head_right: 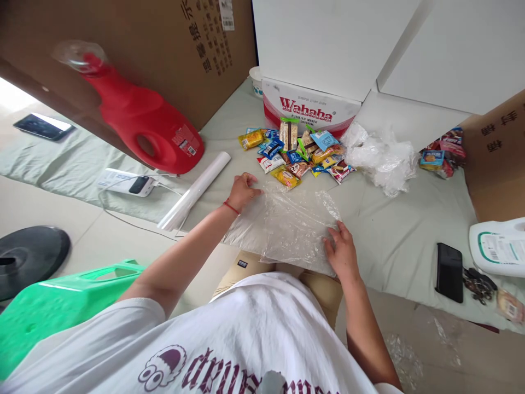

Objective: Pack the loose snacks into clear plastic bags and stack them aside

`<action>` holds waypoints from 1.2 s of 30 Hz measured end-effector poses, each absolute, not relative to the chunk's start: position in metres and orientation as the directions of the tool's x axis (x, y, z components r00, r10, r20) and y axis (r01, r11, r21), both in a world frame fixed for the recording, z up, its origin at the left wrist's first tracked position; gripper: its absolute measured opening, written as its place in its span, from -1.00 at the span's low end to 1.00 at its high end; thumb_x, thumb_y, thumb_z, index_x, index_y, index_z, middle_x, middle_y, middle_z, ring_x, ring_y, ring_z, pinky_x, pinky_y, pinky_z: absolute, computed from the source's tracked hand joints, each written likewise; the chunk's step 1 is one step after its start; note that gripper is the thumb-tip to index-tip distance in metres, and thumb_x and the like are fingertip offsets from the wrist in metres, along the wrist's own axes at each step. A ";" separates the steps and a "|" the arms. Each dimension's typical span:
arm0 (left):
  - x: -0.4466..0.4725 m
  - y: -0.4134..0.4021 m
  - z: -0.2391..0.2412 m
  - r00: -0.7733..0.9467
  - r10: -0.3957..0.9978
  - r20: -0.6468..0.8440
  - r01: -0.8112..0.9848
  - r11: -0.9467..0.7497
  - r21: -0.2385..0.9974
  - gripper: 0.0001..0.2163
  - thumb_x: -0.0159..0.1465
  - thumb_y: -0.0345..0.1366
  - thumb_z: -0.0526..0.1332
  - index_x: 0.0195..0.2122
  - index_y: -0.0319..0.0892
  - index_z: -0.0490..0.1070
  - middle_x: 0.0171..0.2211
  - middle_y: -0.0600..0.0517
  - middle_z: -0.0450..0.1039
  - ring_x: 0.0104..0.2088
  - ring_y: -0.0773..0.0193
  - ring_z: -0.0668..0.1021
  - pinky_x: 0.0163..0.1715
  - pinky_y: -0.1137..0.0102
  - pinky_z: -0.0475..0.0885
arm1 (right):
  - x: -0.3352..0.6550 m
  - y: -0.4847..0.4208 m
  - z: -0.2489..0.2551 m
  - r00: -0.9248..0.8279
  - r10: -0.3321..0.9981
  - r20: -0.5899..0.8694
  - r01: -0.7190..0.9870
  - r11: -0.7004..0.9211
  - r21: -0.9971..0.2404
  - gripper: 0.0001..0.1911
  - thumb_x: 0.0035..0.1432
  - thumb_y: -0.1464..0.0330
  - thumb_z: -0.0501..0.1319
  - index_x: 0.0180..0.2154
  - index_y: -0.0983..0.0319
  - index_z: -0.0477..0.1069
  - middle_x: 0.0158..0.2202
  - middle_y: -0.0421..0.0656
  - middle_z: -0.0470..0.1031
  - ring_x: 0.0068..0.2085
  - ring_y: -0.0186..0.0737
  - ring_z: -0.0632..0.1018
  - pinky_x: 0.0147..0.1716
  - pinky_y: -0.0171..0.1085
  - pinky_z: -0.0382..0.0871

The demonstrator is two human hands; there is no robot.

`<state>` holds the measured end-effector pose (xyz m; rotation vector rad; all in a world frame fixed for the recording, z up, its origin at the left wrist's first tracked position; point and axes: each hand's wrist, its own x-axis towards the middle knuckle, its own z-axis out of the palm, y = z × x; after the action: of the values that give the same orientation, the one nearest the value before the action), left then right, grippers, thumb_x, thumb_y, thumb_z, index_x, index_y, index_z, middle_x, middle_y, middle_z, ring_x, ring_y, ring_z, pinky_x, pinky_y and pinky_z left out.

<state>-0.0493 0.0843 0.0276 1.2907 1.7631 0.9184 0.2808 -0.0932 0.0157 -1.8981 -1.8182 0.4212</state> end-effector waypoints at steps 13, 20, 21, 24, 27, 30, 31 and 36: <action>0.000 0.020 0.008 0.509 0.860 0.033 0.795 -0.484 0.365 -0.53 0.48 -0.10 -0.05 0.32 -0.12 0.34 0.42 -0.21 0.18 0.43 -0.09 0.20 0.38 -0.18 -0.05 | 0.236 -0.160 0.029 -0.629 0.774 -0.073 0.665 0.487 -0.566 -0.62 0.36 0.30 0.23 0.17 0.07 0.50 0.39 -0.08 0.29 0.39 0.08 0.31 0.37 0.27 0.16; -0.005 0.006 -0.004 0.615 0.786 0.059 0.740 -0.601 0.301 -0.35 0.41 0.15 0.03 0.45 0.01 0.13 0.50 -0.20 -0.05 0.48 -0.15 0.07 0.35 -0.33 -0.37 | 0.267 -0.137 0.059 -0.299 0.954 -0.032 0.619 0.169 -0.767 -0.64 0.46 0.20 0.05 0.09 -0.01 0.55 0.02 -0.14 0.63 0.10 -0.07 0.61 0.15 0.01 0.50; -0.005 0.006 -0.003 0.623 0.780 0.058 0.735 -0.609 0.298 -0.34 0.41 0.16 0.03 0.45 0.01 0.12 0.50 -0.20 -0.05 0.48 -0.16 0.08 0.35 -0.34 -0.37 | 0.265 -0.121 0.055 -0.256 0.967 0.019 0.678 0.193 -0.709 -0.60 0.45 0.18 0.05 0.17 0.01 0.50 0.15 -0.11 0.56 0.21 -0.03 0.53 0.23 0.05 0.42; -0.010 0.009 -0.002 0.612 0.789 0.059 0.744 -0.600 0.295 -0.32 0.41 0.15 0.02 0.47 -0.04 0.07 0.50 -0.21 -0.04 0.46 -0.17 0.13 0.34 -0.37 -0.37 | 0.263 -0.077 0.031 -0.227 0.971 0.075 0.849 0.235 -0.473 -0.45 0.42 0.10 0.04 0.33 0.12 0.33 0.42 -0.06 0.23 0.44 0.07 0.20 0.40 0.23 0.07; -0.025 0.014 -0.003 0.564 0.825 0.048 0.781 -0.551 0.292 -0.34 0.43 0.11 0.01 0.48 -0.07 0.05 0.47 -0.22 0.04 0.45 -0.17 0.17 0.35 -0.37 -0.35 | 0.282 -0.056 0.004 -0.162 0.985 0.058 0.929 0.172 -0.329 -0.42 0.44 0.11 -0.02 0.36 0.17 0.28 0.44 -0.02 0.19 0.45 0.12 0.18 0.39 0.29 0.02; -0.038 0.018 -0.005 0.540 0.842 0.022 0.802 -0.522 0.290 -0.34 0.44 0.09 0.00 0.48 -0.07 0.05 0.46 -0.21 0.07 0.45 -0.17 0.17 0.37 -0.34 -0.30 | 0.308 -0.047 0.001 -0.127 0.989 0.077 0.941 0.144 -0.307 -0.45 0.43 0.15 -0.02 0.29 0.22 0.38 0.36 0.03 0.33 0.35 0.12 0.33 0.32 0.23 0.20; -0.040 0.018 -0.005 0.536 0.844 0.015 0.805 -0.517 0.290 -0.34 0.44 0.09 0.00 0.49 -0.08 0.04 0.47 -0.21 0.06 0.46 -0.16 0.16 0.38 -0.33 -0.29 | 0.313 -0.041 0.006 -0.109 0.991 0.081 0.943 0.129 -0.306 -0.47 0.41 0.16 -0.01 0.23 0.23 0.45 0.28 0.05 0.42 0.28 0.12 0.41 0.26 0.19 0.29; -0.039 0.019 -0.005 0.538 0.843 -0.008 0.806 -0.512 0.297 -0.32 0.44 0.10 -0.03 0.50 -0.10 -0.01 0.48 -0.20 0.01 0.47 -0.13 0.12 0.39 -0.29 -0.30 | 0.279 0.030 0.055 -0.055 0.991 0.125 0.966 0.084 -0.244 -0.57 0.40 0.22 0.00 0.05 0.23 0.55 -0.06 0.00 0.61 -0.04 0.04 0.57 -0.01 -0.02 0.47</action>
<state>-0.0391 0.0189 -0.0050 2.5133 1.3785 0.1991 0.2792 0.0295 0.0549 -1.9615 -2.1056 0.1363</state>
